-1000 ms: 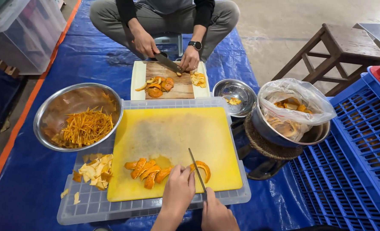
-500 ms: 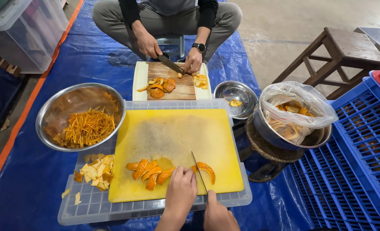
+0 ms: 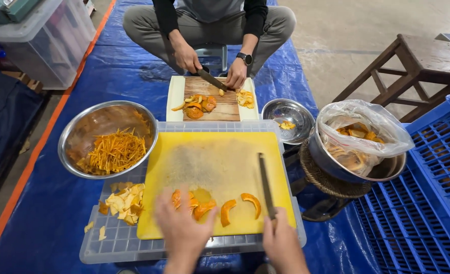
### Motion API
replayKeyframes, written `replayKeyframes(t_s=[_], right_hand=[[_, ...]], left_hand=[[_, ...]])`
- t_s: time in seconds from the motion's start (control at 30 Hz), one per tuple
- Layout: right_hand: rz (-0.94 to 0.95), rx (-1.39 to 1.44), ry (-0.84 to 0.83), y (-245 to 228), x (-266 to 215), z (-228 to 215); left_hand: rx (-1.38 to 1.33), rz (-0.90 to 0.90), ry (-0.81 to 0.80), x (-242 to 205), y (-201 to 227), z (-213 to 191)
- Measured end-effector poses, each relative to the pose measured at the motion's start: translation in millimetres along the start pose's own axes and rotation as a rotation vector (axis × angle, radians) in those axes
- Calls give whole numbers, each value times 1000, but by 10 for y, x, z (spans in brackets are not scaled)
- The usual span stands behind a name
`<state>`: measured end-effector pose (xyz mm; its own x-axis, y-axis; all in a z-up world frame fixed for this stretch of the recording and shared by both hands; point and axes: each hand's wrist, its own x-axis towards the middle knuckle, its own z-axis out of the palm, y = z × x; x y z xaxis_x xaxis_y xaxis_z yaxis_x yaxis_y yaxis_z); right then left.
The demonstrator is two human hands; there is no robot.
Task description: The person slices orange vegetable peels into thin strips on a yellow cutting board using a knife. A second person across the table also slices similar peels on a wooden board. The sliced strips accumulate on the boards throughout the clip.
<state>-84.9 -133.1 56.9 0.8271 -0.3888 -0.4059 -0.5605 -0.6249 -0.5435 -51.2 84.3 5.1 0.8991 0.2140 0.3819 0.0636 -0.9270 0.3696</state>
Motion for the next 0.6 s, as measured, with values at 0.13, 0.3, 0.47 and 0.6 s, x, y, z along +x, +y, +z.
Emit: replayKeyframes(t_s=[0.13, 0.3, 0.47, 0.6], right_hand=[[31, -88, -23, 335, 149, 36], [176, -286, -128, 481, 102, 358], [24, -230, -124, 653, 226, 456], [-39, -17, 8, 538, 309, 125]], left_hand=[[50, -125, -294, 3, -278, 8], [516, 256, 168, -257, 110, 428], [-70, 255, -291, -159, 733, 606], [-158, 333, -328, 127, 968, 724]])
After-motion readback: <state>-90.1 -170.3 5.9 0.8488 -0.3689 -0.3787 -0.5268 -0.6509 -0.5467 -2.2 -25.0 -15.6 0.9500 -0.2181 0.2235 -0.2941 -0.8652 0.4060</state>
